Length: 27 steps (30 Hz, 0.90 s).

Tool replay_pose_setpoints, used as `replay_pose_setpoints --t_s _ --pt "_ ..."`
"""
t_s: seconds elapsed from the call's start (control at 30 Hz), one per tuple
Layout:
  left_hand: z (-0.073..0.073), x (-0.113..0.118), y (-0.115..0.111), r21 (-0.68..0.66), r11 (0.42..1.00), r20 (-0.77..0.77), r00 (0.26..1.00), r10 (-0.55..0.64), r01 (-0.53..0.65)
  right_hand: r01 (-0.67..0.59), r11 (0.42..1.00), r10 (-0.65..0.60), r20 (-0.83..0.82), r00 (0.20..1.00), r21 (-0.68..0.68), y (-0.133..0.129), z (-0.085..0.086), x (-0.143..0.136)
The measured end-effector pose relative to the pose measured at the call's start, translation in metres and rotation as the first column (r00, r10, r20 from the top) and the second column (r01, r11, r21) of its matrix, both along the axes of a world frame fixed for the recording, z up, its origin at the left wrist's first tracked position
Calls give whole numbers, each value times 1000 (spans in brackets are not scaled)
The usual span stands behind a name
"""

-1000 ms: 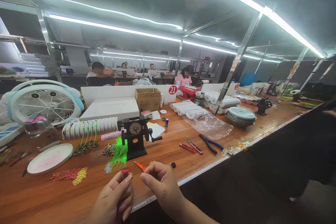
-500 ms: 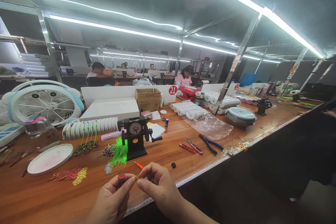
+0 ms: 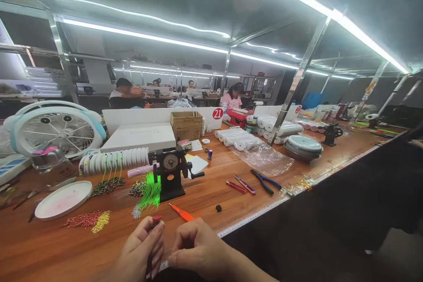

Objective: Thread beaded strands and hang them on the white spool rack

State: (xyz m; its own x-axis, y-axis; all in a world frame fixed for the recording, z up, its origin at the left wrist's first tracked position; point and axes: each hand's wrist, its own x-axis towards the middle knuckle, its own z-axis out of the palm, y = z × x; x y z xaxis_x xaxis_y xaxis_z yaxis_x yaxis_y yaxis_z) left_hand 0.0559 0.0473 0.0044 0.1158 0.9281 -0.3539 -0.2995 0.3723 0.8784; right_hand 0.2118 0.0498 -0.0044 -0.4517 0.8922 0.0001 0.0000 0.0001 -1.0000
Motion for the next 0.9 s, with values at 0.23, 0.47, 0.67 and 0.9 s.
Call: replay_pose_setpoints --t_s 0.23,0.47,0.67,0.9 --pt "1 -5 6 106 991 -91 993 -78 87 103 995 -96 -261 961 14 3 12 2" --pt "3 6 -8 122 955 -198 949 -244 271 119 993 -120 -277 953 -18 4 11 -15" --pt "7 7 -10 105 965 -175 960 -221 241 187 982 -178 -195 965 28 3 9 -15" --pt "9 8 -13 117 979 -130 979 -154 169 305 946 -307 0 952 111 3 8 -16"
